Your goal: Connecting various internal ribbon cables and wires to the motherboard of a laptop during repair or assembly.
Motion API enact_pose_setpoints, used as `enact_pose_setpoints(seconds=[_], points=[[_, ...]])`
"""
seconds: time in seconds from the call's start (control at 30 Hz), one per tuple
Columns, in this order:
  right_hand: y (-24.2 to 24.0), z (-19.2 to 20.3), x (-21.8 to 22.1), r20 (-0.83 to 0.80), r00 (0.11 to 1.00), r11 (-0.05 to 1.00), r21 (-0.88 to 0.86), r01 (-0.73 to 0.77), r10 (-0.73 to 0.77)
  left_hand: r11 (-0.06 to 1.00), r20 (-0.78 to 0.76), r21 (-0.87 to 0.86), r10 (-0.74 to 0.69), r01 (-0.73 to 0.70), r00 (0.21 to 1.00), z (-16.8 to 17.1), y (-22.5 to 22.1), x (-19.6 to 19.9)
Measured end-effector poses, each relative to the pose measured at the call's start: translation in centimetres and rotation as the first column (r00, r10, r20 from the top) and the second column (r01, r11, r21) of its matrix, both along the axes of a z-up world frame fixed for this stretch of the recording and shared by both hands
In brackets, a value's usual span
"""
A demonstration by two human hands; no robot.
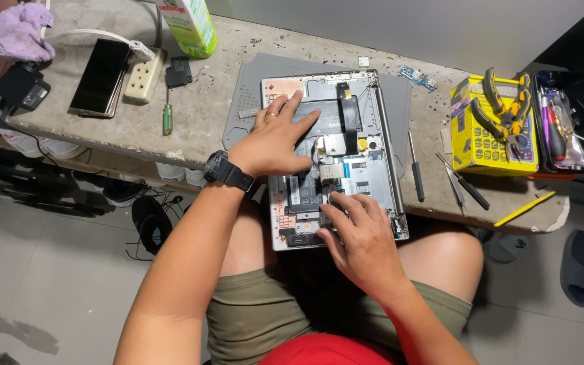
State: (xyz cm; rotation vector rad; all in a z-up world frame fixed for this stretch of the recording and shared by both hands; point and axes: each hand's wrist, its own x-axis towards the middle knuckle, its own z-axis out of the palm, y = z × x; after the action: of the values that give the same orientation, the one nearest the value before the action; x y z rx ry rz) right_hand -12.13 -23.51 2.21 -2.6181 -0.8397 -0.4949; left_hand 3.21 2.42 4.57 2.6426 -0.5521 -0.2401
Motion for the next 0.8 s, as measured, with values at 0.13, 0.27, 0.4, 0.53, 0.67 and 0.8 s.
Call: enact_pose_setpoints(seconds=[0.13,0.27,0.4,0.53,0.67,0.8], points=[[0.2,0.7,0.3,-0.008,1.0,1.0,0.016,-0.012,0.012,1.0,0.049,-0.001,0.017,-0.017,0.999,-0.5,-0.2,-0.2],[0.4,1.0,0.9,-0.007,1.0,0.997,0.075,-0.017,0.018,0.999,0.061,-0.019,0.043,-0.042,0.997,-0.7,-0.7,-0.4],[0.1,1.7,2.4,0.017,1.0,0.951,0.309,-0.012,0.007,0.998,0.071,-0.038,0.058,-0.055,0.996,-0.8,-0.9,-0.6],[-0.3,3.3,5.3,0.007,0.999,0.962,0.272,-0.033,0.032,0.998,0.065,-0.035,0.059,-0.057,0.996,-0.8,-0.8,-0.6],[-0.9,4.5,7.8,-0.037,0.999,0.993,0.121,-0.003,0.007,0.996,0.062,-0.051,0.082,-0.079,0.995,-0.6,-0.9,-0.3],[0.2,6.6,7.9,-0.201,0.978,0.992,0.117,-0.04,0.063,0.991,0.087,-0.06,0.125,-0.12,0.988,-0.7,-1.0,0.8]])
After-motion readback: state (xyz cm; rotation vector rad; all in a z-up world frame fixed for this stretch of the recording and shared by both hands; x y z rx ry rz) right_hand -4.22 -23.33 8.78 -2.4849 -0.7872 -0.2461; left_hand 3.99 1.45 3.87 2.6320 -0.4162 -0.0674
